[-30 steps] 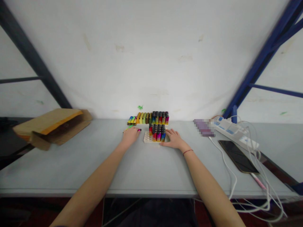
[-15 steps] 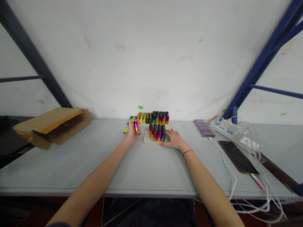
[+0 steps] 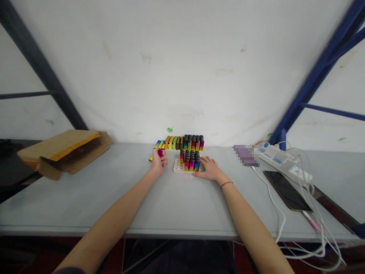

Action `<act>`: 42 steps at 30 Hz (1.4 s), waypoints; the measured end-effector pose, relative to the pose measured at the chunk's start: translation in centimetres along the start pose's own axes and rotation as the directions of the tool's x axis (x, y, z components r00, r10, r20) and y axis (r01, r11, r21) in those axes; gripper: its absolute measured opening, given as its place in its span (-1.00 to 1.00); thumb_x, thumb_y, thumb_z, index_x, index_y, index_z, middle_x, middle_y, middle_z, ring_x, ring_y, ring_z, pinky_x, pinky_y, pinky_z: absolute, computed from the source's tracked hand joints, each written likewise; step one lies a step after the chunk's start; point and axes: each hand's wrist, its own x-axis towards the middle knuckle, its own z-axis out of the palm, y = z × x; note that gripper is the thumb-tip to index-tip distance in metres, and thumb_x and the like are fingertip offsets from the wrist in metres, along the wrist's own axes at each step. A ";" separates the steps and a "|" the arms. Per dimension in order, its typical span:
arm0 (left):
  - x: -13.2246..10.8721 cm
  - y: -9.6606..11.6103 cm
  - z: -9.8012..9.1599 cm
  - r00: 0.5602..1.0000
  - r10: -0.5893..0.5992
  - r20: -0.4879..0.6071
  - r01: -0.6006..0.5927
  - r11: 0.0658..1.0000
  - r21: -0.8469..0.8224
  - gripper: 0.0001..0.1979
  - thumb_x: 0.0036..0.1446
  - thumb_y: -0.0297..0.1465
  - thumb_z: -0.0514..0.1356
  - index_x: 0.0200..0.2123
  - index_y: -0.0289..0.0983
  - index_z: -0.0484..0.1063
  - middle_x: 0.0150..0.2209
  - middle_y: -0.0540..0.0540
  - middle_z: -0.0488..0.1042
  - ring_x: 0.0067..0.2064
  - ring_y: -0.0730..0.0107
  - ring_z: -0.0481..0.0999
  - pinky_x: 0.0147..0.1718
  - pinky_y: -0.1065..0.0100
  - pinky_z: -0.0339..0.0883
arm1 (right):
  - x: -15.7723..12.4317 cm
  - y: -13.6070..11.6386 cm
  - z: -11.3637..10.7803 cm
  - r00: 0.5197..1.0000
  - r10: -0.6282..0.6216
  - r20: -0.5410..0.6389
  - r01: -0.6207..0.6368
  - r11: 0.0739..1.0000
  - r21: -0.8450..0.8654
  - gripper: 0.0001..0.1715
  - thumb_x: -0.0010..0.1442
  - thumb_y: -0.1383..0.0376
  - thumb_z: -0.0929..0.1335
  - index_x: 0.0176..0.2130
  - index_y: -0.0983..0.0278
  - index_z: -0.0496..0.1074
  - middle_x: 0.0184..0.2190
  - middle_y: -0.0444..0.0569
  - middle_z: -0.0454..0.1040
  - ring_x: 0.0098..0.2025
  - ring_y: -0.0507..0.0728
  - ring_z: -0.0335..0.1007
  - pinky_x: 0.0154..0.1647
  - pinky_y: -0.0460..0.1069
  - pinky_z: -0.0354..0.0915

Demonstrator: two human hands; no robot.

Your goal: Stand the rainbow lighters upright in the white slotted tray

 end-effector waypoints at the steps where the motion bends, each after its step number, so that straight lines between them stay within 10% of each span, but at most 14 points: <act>1: 0.0 0.0 0.0 1.000 0.000 -0.006 0.000 1.000 0.001 -0.54 0.20 -0.01 -0.01 -0.59 -0.19 0.07 -0.77 0.21 -0.12 -0.78 0.62 -0.17 -0.77 0.49 -0.29 | 0.0 0.0 0.0 1.000 -0.003 -0.001 0.003 1.000 0.001 0.20 0.08 -0.37 0.29 0.39 0.33 0.15 0.40 0.24 0.11 0.44 0.52 -0.11 0.42 0.37 -0.12; 32: 0.5 0.7 -0.2 0.995 -0.001 0.097 -0.013 0.990 0.138 -0.58 0.13 0.01 0.15 -0.48 -0.20 0.21 -0.71 0.19 0.09 -0.75 0.60 0.04 -0.73 0.51 -0.06 | 0.0 0.1 0.0 1.000 -0.012 -0.013 0.012 1.000 0.017 0.16 0.07 -0.35 0.31 0.39 0.25 0.15 0.39 0.20 0.14 0.44 0.50 -0.09 0.40 0.39 -0.10; 36: 0.7 1.6 -0.1 0.959 0.140 0.246 -0.225 0.903 0.366 -0.76 0.10 -0.21 0.27 -0.40 -0.21 0.29 -0.56 0.08 0.39 -0.56 0.49 0.38 -0.55 0.49 0.23 | 0.0 0.0 -0.1 1.000 -0.020 -0.001 0.020 1.000 0.008 0.16 0.08 -0.35 0.30 0.39 0.27 0.15 0.39 0.20 0.14 0.43 0.51 -0.08 0.40 0.37 -0.08; 42: 0.2 2.8 -0.4 0.785 0.353 0.509 -0.604 0.618 0.503 -0.89 -0.02 -0.37 0.37 -0.37 -0.24 0.58 -0.29 -0.10 0.53 -0.18 0.32 0.47 -0.21 0.43 0.34 | 0.0 -0.2 -0.4 1.000 -0.026 0.012 0.026 1.000 -0.012 0.16 0.11 -0.34 0.29 0.39 0.34 0.15 0.39 0.26 0.13 0.42 0.51 -0.06 0.40 0.37 -0.08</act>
